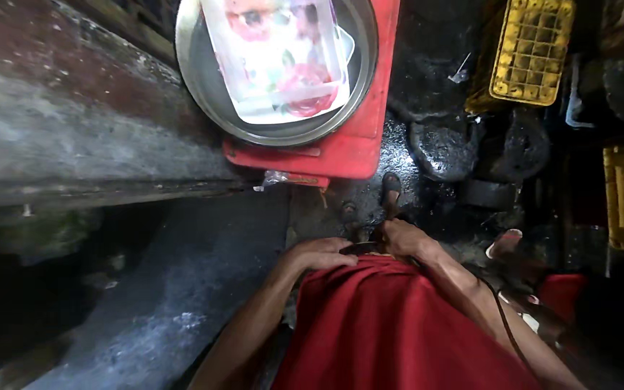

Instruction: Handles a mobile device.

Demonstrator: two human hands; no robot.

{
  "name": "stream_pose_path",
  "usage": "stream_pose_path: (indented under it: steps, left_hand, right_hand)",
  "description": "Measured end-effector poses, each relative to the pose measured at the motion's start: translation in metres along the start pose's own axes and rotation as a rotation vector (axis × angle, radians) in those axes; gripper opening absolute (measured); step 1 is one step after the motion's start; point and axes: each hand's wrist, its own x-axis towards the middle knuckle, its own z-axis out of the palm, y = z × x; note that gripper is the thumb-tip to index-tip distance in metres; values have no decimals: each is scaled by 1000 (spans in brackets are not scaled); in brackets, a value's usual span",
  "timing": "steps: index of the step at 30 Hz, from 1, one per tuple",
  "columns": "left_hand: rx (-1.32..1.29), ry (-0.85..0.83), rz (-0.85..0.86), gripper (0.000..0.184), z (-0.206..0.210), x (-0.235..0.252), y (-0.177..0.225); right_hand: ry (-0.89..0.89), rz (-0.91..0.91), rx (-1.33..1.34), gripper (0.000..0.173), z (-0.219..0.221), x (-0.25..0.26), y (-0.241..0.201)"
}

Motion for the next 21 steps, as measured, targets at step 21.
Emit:
stream_pose_path:
  steps: [21]
  left_hand:
    - [-69,-12,103,49,7,-29,-8]
  right_hand:
    - [256,-333,166,22,5,-13,-13]
